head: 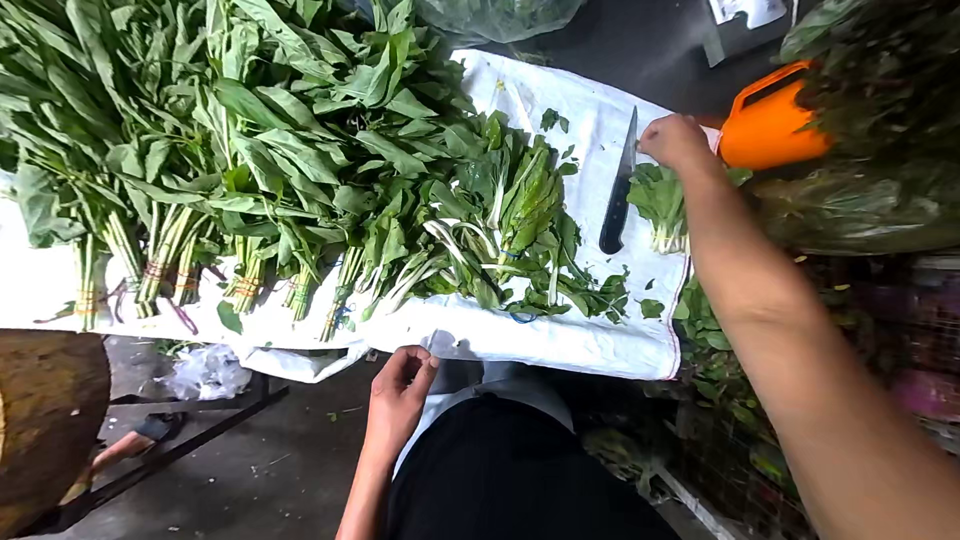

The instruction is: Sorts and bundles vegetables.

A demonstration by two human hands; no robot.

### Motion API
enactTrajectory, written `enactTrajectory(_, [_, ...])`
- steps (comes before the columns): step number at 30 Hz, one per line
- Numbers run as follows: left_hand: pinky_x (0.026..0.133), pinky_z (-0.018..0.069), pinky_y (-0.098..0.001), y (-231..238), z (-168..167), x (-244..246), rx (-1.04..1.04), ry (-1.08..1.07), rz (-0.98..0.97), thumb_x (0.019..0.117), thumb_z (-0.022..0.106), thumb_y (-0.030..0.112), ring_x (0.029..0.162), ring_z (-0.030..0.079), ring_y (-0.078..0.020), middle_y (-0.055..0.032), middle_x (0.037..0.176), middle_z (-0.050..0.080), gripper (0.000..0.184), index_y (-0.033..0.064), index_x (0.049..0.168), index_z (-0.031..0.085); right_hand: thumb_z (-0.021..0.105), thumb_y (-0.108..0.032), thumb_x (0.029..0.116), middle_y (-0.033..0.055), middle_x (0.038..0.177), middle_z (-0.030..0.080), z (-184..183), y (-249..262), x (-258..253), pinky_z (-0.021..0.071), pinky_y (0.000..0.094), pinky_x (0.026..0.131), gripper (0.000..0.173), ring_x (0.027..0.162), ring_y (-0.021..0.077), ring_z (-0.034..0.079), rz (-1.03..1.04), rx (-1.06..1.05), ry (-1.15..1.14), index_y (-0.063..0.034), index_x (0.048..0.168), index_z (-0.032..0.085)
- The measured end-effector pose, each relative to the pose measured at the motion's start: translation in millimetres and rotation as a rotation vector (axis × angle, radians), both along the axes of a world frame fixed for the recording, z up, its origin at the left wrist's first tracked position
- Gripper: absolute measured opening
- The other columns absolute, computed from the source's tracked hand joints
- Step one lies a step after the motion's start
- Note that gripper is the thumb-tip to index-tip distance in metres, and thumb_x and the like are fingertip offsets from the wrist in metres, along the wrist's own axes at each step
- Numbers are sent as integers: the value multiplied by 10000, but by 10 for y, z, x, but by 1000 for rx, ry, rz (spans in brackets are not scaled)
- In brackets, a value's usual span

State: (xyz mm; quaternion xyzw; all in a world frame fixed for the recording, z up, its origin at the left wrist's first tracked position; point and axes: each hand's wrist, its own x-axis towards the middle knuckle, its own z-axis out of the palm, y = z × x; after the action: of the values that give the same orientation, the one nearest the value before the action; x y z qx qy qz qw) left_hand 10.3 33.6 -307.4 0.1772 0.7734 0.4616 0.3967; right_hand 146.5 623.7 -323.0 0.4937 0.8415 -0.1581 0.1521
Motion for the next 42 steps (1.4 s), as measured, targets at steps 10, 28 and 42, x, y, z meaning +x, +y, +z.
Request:
enactTrajectory(10, [611, 527, -200, 110, -37, -81, 23, 22, -98, 972, 656, 203, 667, 609, -28, 33, 807, 659, 159, 57, 1034, 668, 622, -146, 954, 276, 1154, 675, 920, -579, -233, 482, 633, 975, 282, 1109, 442, 642, 41, 114, 288, 36, 1161, 684])
enactTrajectory(28, [857, 567, -474, 140, -24, -289, -125, 603, -169, 979, 647, 186, 1020, 667, -301, -198, 1129, 665, 268, -14, 1156, 665, 598, -28, 945, 294, 1585, 341, 46, -3207, 746, 304, 570, 1211, 660, 1490, 425, 321, -333, -228, 319, 50, 1549, 345])
enactTrajectory(42, [958, 548, -492, 300, -102, -264, -34, 589, -396, 989, 617, 201, 1068, 675, -323, -183, 1145, 697, 270, -3, 1144, 702, 603, -287, 1001, 168, 1417, 566, 155, -3603, 390, 355, 608, 1096, 255, 1311, 394, 492, 130, -246, 108, -175, 1144, 782])
